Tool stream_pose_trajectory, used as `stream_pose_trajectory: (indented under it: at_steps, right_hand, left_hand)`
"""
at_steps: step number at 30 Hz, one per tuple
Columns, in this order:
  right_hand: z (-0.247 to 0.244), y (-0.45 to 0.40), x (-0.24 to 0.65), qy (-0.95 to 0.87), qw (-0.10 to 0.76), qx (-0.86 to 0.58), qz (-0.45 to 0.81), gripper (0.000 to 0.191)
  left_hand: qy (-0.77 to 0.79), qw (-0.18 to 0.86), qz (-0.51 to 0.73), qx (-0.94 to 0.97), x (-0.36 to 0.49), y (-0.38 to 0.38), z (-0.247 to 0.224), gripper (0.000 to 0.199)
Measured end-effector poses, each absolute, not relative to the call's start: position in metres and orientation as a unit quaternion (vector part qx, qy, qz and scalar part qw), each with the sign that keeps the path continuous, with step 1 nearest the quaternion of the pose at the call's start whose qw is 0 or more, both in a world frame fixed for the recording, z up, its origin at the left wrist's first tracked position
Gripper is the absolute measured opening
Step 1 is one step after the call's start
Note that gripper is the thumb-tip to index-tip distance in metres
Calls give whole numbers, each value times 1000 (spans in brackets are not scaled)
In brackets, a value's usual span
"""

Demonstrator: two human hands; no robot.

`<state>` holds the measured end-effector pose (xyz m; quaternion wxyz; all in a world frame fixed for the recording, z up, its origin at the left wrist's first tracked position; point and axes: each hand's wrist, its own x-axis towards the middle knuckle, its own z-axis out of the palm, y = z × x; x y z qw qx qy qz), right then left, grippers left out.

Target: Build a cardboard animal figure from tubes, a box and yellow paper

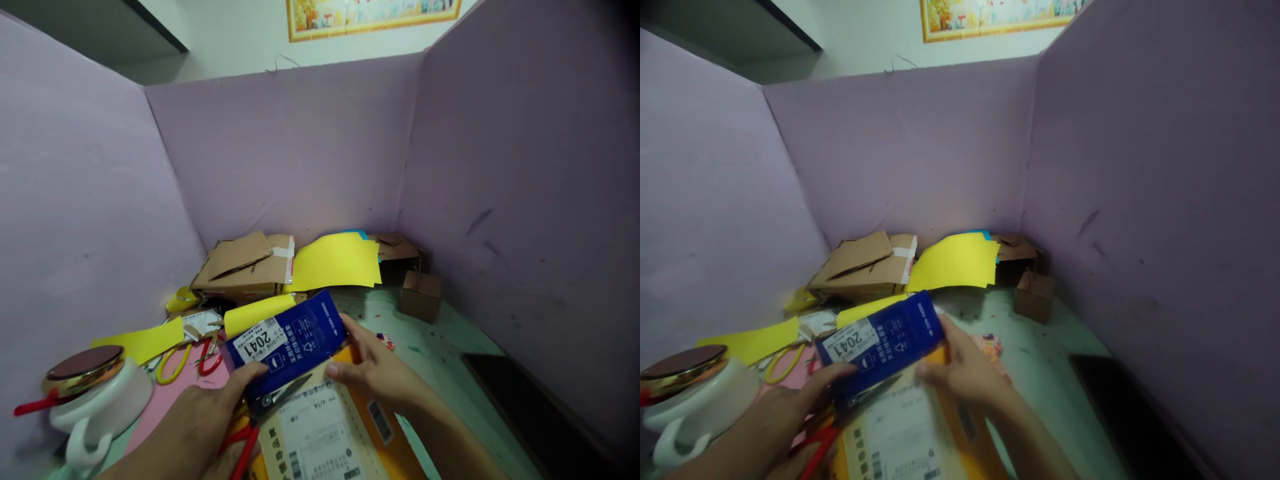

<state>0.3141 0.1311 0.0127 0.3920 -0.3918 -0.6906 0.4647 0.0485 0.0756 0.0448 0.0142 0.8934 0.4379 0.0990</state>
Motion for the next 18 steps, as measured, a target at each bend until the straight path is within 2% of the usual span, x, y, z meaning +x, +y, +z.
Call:
stream_pose_trajectory:
  at_steps: [13, 18]
  right_hand:
    - [19, 132, 312, -631, 418, -337, 559, 58]
    - [12, 133, 309, -620, 414, -334, 577, 58]
  left_hand:
    - [424, 112, 182, 880, 55, 76, 33, 64]
    - [393, 64, 191, 897, 61, 68, 39, 70]
